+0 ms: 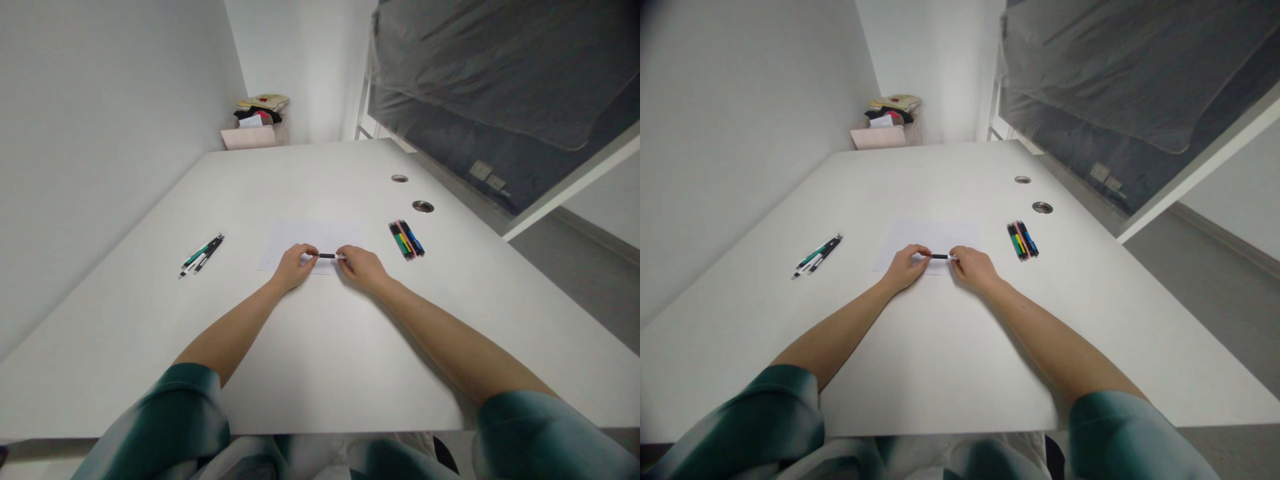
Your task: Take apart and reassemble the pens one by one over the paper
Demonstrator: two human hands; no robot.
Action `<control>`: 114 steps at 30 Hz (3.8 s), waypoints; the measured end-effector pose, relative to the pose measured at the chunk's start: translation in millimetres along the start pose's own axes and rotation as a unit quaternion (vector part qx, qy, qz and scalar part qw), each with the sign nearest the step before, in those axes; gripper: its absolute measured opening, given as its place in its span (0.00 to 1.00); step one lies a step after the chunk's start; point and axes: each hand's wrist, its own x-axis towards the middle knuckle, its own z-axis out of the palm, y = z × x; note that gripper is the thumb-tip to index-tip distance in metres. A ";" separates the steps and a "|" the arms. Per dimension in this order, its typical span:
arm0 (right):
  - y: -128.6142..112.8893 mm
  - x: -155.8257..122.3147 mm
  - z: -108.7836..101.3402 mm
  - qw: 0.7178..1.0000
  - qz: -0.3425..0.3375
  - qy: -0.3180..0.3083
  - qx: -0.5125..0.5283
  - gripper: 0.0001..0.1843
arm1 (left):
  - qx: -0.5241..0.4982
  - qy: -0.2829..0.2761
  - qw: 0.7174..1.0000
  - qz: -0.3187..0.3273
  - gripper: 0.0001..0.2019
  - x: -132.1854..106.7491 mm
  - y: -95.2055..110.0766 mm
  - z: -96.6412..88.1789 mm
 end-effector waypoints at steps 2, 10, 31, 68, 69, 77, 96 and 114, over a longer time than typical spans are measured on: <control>2.2 0.4 2.2 1.000 -0.001 0.008 0.002 0.14 | 0.007 0.009 1.000 -0.006 0.10 0.3 -0.8 0.2; 5.6 2.4 4.2 0.998 -0.037 0.041 -0.007 0.15 | 0.073 -0.041 0.996 -0.015 0.14 2.8 -2.5 -1.1; 3.6 2.6 1.0 0.999 -0.019 0.025 -0.009 0.13 | 0.079 -0.050 0.996 -0.004 0.12 2.4 -4.2 1.4; 10.7 1.3 7.3 0.999 -0.039 0.031 0.011 0.12 | 0.081 -0.055 0.995 0.005 0.09 1.6 -4.6 0.5; 10.4 1.4 7.2 0.999 -0.039 0.032 0.014 0.12 | 0.081 -0.055 0.995 0.006 0.09 1.5 -4.0 0.5; 14.4 1.3 -4.9 0.994 0.024 0.046 0.096 0.12 | 0.121 -0.023 0.992 0.023 0.07 2.6 -6.4 -1.2; 24.1 11.4 -8.5 0.647 0.198 0.064 0.734 0.11 | 0.172 0.032 0.981 0.084 0.08 0.2 0.5 -0.2; -5.8 2.4 3.5 0.833 0.113 0.051 0.539 0.24 | 0.161 -0.049 0.977 0.129 0.10 -3.1 7.7 3.3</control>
